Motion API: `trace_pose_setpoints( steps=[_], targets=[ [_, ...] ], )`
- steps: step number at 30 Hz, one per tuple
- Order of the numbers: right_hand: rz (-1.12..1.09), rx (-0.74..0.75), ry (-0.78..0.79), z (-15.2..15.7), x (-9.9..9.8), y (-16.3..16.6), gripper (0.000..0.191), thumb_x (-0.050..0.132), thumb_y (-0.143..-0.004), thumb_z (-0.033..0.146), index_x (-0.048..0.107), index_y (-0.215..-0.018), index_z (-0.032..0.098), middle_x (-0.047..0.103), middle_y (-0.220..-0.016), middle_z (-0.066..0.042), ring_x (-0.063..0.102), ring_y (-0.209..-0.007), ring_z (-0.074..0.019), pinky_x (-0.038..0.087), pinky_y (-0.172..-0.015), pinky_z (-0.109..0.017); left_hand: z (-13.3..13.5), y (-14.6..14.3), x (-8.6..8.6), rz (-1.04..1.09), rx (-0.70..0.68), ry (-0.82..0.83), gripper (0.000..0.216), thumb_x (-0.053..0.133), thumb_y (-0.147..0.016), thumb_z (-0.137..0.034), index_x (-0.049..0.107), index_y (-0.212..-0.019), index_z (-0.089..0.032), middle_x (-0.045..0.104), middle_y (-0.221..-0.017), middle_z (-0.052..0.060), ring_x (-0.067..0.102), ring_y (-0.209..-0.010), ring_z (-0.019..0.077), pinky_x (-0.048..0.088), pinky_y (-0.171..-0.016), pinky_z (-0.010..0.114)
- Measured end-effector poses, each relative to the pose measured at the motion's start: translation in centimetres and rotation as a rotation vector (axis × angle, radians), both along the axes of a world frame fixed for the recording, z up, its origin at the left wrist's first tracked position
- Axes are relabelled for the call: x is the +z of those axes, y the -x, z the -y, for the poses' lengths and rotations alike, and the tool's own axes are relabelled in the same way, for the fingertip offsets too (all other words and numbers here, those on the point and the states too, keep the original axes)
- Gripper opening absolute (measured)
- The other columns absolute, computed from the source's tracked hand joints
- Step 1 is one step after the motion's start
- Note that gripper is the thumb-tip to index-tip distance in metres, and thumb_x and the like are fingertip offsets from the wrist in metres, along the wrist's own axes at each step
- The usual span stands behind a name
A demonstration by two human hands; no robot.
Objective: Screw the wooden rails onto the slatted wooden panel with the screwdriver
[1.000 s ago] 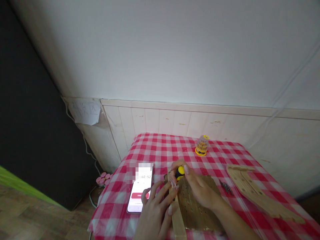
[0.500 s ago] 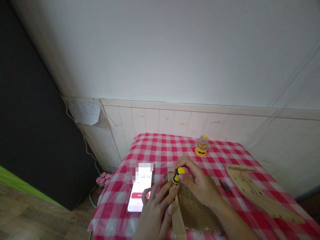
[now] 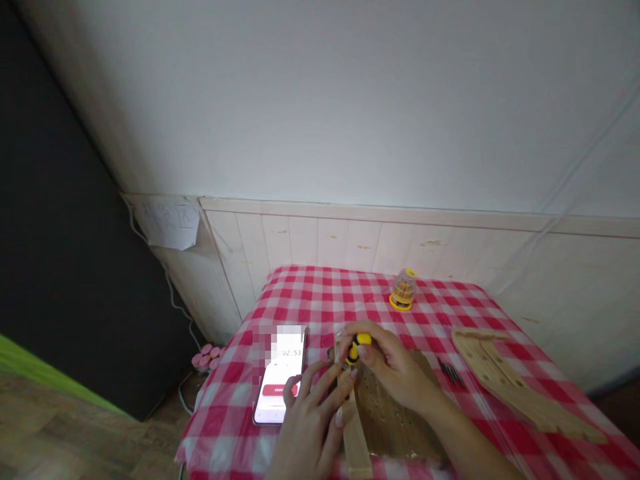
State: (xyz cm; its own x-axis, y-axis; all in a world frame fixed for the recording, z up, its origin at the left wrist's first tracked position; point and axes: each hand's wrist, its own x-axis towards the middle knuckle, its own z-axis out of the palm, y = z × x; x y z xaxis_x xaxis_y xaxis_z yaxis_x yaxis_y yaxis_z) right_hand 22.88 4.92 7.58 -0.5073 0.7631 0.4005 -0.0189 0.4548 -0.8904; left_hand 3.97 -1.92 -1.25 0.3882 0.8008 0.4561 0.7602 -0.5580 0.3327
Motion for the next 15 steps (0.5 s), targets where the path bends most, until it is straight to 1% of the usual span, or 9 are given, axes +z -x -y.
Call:
trace_pose_setpoints(
  steps=[2,3,6,8,10,12,15],
  targets=[
    [0.008,-0.023,-0.015,-0.11,-0.07,-0.08,0.043,0.052,-0.1,0.064,0.067,-0.112,0.026,0.07,-0.11,-0.01,0.066,-0.105,-0.0255,0.055,-0.089,-0.04,0.03,0.01,0.19,-0.001,-0.005,0.008,0.049,0.04,-0.11,-0.03,0.042,-0.159,-0.037,0.06,-0.152,0.003,0.052,-0.134,0.0312,0.044,-0.101,0.046],
    [0.01,-0.01,-0.018,-0.12,-0.08,-0.1,0.045,0.05,-0.1,0.065,0.067,-0.112,0.025,0.07,-0.109,-0.01,0.066,-0.104,-0.0257,0.055,-0.087,-0.04,0.04,0.01,0.26,-0.002,-0.005,0.012,0.049,0.04,-0.11,-0.03,0.042,-0.159,-0.037,0.06,-0.152,0.003,0.052,-0.134,0.0311,0.044,-0.101,0.046],
    [0.034,0.055,-0.008,0.09,-0.03,-0.09,0.048,0.041,-0.104,0.065,0.064,-0.11,0.024,0.066,-0.096,-0.007,0.064,-0.089,-0.0225,0.054,-0.08,-0.038,0.04,0.03,0.39,-0.009,-0.004,0.018,0.049,0.041,-0.11,-0.03,0.041,-0.159,-0.037,0.06,-0.152,0.002,0.049,-0.137,0.0315,0.043,-0.101,0.046],
    [0.05,0.058,-0.014,0.3,0.05,-0.03,0.047,0.035,-0.105,0.064,0.061,-0.105,0.024,0.062,-0.09,-0.005,0.059,-0.082,-0.0207,0.052,-0.08,-0.038,0.05,0.04,0.45,-0.015,-0.006,0.026,0.049,0.041,-0.11,-0.03,0.041,-0.159,-0.037,0.06,-0.152,0.002,0.048,-0.139,0.0313,0.043,-0.101,0.045],
    [0.051,0.055,-0.027,0.46,0.11,0.01,0.051,0.031,-0.104,0.067,0.059,-0.1,0.024,0.059,-0.09,-0.004,0.056,-0.082,-0.0209,0.05,-0.081,-0.038,0.05,0.04,0.46,-0.019,-0.007,0.035,0.048,0.04,-0.111,-0.03,0.042,-0.159,-0.037,0.06,-0.152,0.002,0.048,-0.139,0.0311,0.042,-0.101,0.045],
    [0.041,0.075,-0.033,0.52,0.16,0.0,0.056,0.026,-0.103,0.07,0.058,-0.1,0.025,0.058,-0.092,-0.004,0.055,-0.084,-0.0219,0.05,-0.082,-0.04,0.04,0.06,0.4,-0.021,-0.007,0.042,0.048,0.039,-0.111,-0.031,0.042,-0.159,-0.037,0.06,-0.152,0.002,0.047,-0.139,0.0311,0.042,-0.101,0.045],
    [0.048,0.069,-0.04,0.45,0.26,-0.1,0.054,0.023,-0.107,0.064,0.06,-0.107,0.025,0.061,-0.098,-0.006,0.058,-0.09,-0.0233,0.05,-0.089,-0.042,0.02,0.09,0.15,-0.019,-0.007,0.03,0.047,0.038,-0.111,-0.031,0.044,-0.157,-0.037,0.06,-0.152,0.002,0.047,-0.139,0.0316,0.043,-0.101,0.047]
  ],
)
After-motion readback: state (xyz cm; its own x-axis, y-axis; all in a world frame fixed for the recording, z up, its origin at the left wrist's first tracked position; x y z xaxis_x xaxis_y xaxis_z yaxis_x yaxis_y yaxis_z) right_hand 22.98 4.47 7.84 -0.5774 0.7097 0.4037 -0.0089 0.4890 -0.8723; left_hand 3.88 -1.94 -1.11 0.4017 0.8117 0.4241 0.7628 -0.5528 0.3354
